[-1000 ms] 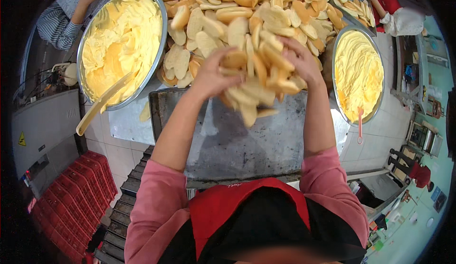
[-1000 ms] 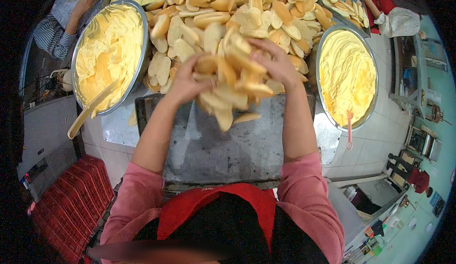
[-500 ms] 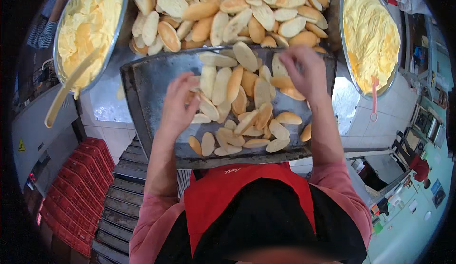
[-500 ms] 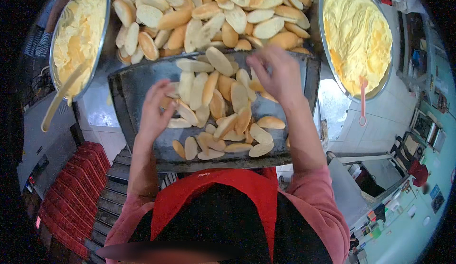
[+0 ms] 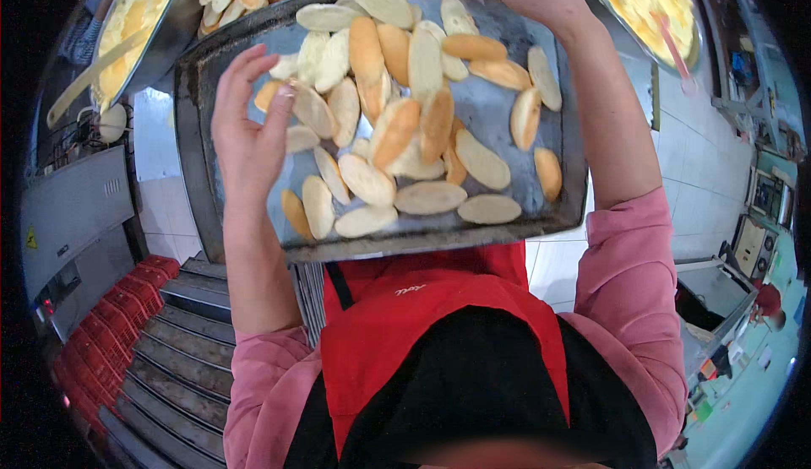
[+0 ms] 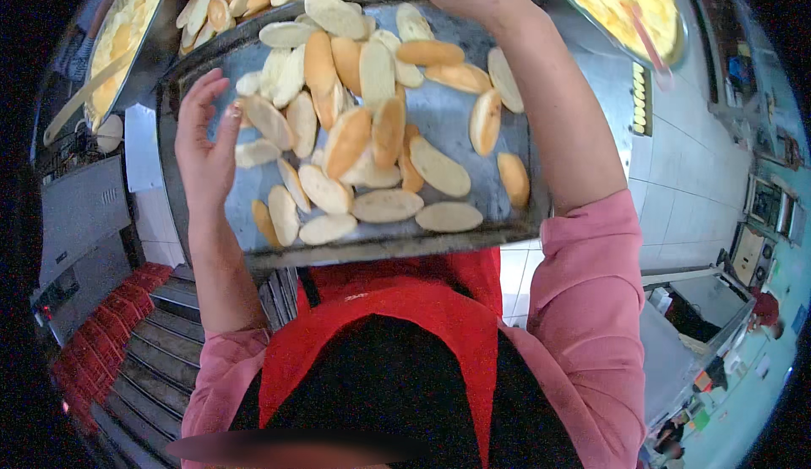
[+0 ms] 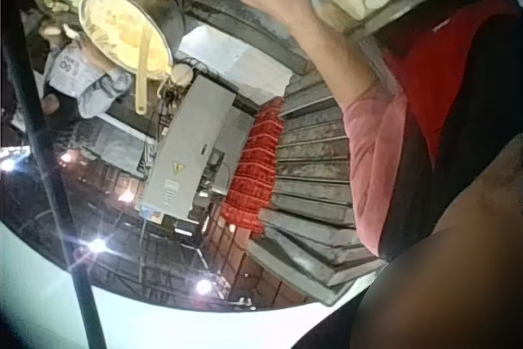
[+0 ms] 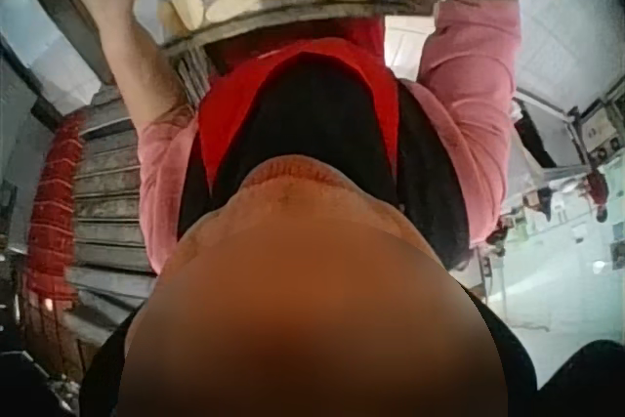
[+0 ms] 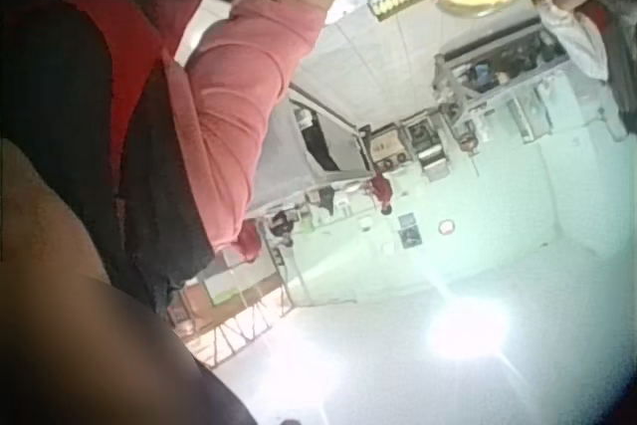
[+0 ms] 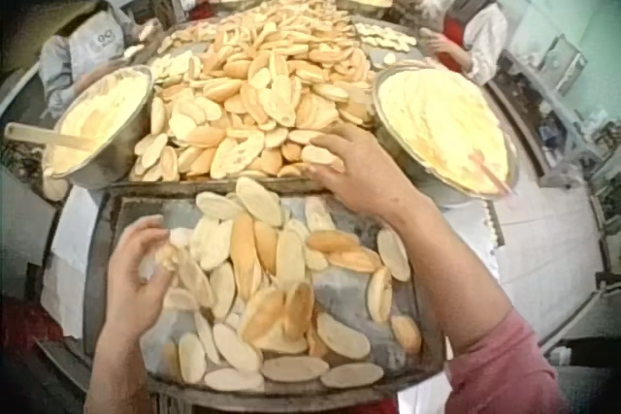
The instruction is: Apply butter or a similar spread to sliced pieces of bread and arrange them on a baking tray.
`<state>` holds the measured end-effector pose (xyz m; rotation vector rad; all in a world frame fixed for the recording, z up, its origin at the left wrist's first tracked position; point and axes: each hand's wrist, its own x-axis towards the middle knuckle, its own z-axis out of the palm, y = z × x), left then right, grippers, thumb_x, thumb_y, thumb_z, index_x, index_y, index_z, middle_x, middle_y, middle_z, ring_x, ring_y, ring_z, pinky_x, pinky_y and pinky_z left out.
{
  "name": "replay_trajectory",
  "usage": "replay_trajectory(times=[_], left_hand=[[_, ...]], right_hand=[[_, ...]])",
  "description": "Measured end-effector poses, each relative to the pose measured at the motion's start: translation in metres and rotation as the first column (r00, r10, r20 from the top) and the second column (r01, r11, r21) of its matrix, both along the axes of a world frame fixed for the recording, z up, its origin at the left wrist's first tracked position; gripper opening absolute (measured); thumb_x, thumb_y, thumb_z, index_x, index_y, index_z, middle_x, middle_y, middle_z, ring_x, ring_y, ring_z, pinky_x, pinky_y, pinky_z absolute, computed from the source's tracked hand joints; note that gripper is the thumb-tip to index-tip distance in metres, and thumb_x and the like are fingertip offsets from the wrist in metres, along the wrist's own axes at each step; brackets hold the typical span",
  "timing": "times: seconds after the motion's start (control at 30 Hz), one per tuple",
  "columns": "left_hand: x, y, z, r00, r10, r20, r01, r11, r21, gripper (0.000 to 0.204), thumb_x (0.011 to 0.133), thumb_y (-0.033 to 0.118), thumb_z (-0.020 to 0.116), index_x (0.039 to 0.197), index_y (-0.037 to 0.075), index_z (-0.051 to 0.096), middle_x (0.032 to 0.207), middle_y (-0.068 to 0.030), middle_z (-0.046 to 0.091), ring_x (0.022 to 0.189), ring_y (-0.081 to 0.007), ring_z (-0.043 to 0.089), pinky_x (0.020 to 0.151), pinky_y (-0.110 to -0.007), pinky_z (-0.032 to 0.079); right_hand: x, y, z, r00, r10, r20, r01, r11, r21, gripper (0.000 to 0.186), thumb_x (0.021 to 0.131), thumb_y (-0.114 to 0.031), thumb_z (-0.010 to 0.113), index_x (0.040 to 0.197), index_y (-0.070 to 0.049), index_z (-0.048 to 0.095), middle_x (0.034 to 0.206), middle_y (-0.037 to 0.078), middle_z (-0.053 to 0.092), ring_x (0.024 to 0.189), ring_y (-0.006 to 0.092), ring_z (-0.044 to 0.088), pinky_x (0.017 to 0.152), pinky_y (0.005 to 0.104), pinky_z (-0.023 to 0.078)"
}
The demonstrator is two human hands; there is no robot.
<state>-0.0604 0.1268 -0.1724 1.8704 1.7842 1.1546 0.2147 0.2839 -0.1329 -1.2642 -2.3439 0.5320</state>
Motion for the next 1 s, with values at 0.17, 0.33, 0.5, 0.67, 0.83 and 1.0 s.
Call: replay_trajectory(times=[0.17, 0.33, 0.5, 0.67, 0.83, 1.0], left_hand=[[-0.004, -0.083, -0.011, 0.963, 0.093, 0.254, -0.108, 0.993, 0.046, 0.024, 0.08, 0.008, 0.059, 0.103, 0.003, 0.057, 0.11, -0.0102, 0.056, 0.1, -0.019, 0.054, 0.087, -0.03, 0.041], [-0.008, -0.146, -0.037, 0.976, 0.217, -0.002, -0.215, 0.972, 0.091, 0.025, 0.081, 0.01, 0.059, 0.106, 0.004, 0.056, 0.107, -0.0086, 0.056, 0.092, -0.0175, 0.055, 0.08, -0.028, 0.043], [-0.006, -0.155, -0.071, 0.964, 0.23, 0.129, -0.252, 0.949, 0.188, 0.022, 0.081, 0.01, 0.058, 0.102, 0.004, 0.057, 0.104, -0.0074, 0.055, 0.086, -0.0148, 0.055, 0.074, -0.027, 0.045], [-0.014, -0.155, -0.068, 0.952, 0.147, 0.27, -0.198, 0.965, 0.174, 0.022, 0.082, 0.01, 0.058, 0.103, 0.003, 0.056, 0.105, -0.0076, 0.055, 0.088, -0.0143, 0.054, 0.075, -0.026, 0.045], [-0.013, -0.128, -0.033, 0.938, 0.043, 0.344, -0.051, 0.999, 0.012, 0.023, 0.082, 0.011, 0.056, 0.104, 0.004, 0.056, 0.102, -0.0079, 0.056, 0.087, -0.015, 0.055, 0.076, -0.027, 0.044], [0.021, -0.046, -0.001, 0.953, -0.297, -0.058, 0.287, 0.949, -0.134, 0.021, 0.079, 0.008, 0.058, 0.099, 0.002, 0.056, 0.094, -0.0096, 0.057, 0.087, -0.0166, 0.056, 0.079, -0.028, 0.043]], right_hand=[[0.071, -0.122, -0.028, 0.981, -0.146, -0.128, 0.169, 0.968, 0.188, 0.028, 0.08, -0.023, 0.061, 0.101, -0.004, 0.06, 0.093, 0.013, 0.06, 0.08, 0.0281, 0.057, 0.071, 0.0348, 0.046], [0.122, -0.283, -0.072, 0.899, -0.434, -0.061, 0.436, 0.872, 0.222, 0.02, 0.078, -0.019, 0.061, 0.09, -0.003, 0.062, 0.093, 0.014, 0.059, 0.087, 0.0305, 0.057, 0.075, 0.0388, 0.044], [0.125, -0.317, -0.11, 0.937, -0.348, 0.027, 0.29, 0.819, 0.496, 0.022, 0.075, -0.022, 0.063, 0.088, -0.005, 0.062, 0.102, 0.011, 0.057, 0.103, 0.029, 0.049, 0.084, 0.0419, 0.039], [0.112, -0.317, -0.098, 0.891, -0.445, 0.092, 0.358, 0.812, 0.462, 0.028, 0.075, -0.028, 0.063, 0.093, -0.007, 0.063, 0.103, 0.011, 0.057, 0.105, 0.0292, 0.048, 0.087, 0.0435, 0.037], [0.095, -0.273, -0.077, 0.927, -0.374, 0.017, 0.346, 0.872, 0.346, 0.026, 0.075, -0.021, 0.064, 0.096, -0.005, 0.062, 0.105, 0.013, 0.055, 0.095, 0.0317, 0.052, 0.079, 0.0381, 0.045], [0.06, -0.202, -0.073, 0.909, -0.401, 0.111, 0.399, 0.916, 0.042, 0.041, 0.074, -0.023, 0.066, 0.109, -0.006, 0.055, 0.106, 0.017, 0.053, 0.092, 0.0371, 0.055, 0.077, 0.0403, 0.046]])
